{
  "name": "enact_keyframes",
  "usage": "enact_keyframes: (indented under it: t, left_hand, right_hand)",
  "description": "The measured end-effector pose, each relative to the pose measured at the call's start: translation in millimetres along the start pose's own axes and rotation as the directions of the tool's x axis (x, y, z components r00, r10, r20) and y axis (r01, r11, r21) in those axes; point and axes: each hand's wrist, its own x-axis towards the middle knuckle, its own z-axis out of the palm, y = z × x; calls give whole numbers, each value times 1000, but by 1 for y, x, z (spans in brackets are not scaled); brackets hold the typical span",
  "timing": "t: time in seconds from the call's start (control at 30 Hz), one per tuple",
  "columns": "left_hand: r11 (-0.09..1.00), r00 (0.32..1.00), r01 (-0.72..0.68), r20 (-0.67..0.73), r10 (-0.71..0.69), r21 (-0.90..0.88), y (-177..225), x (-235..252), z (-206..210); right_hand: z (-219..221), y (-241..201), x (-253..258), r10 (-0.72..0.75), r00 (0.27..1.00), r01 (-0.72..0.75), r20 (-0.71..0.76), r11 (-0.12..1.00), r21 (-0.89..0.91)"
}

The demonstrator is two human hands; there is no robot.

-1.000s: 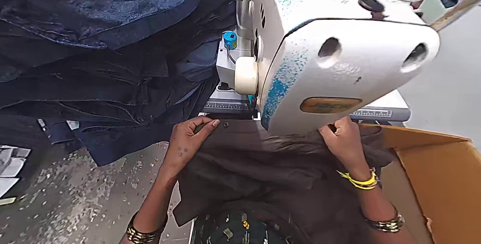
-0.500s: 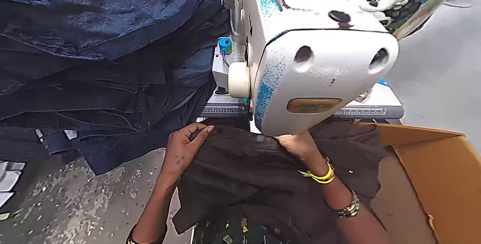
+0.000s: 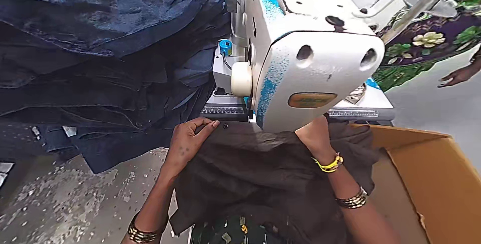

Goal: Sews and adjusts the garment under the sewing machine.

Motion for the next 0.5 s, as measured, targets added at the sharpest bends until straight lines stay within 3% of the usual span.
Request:
enact_keyframes:
  t: [0.13, 0.23, 0.3, 0.43, 0.5]
  left_hand:
    - [999, 1000, -22, 4, 22, 29, -3, -5, 5]
    - [985, 996, -81, -24, 86, 152, -11, -13, 16]
    - [970, 988, -156, 31, 153, 187, -14, -17, 23]
    - [978, 943, -131, 283, 173, -162, 8, -13, 45]
    - [955, 948, -67, 279, 151, -288, 31, -8, 58]
  right_hand:
    - [7, 9, 3, -35, 999, 34, -23, 997, -72]
    - [0, 26, 12, 111, 992, -100, 66, 982, -158]
    - [-3, 48, 17, 129, 992, -126, 1, 972, -199]
    - [2, 64, 30, -20, 993, 45, 115, 974, -220]
    - [10, 61, 36, -52, 978, 104, 203, 961, -256]
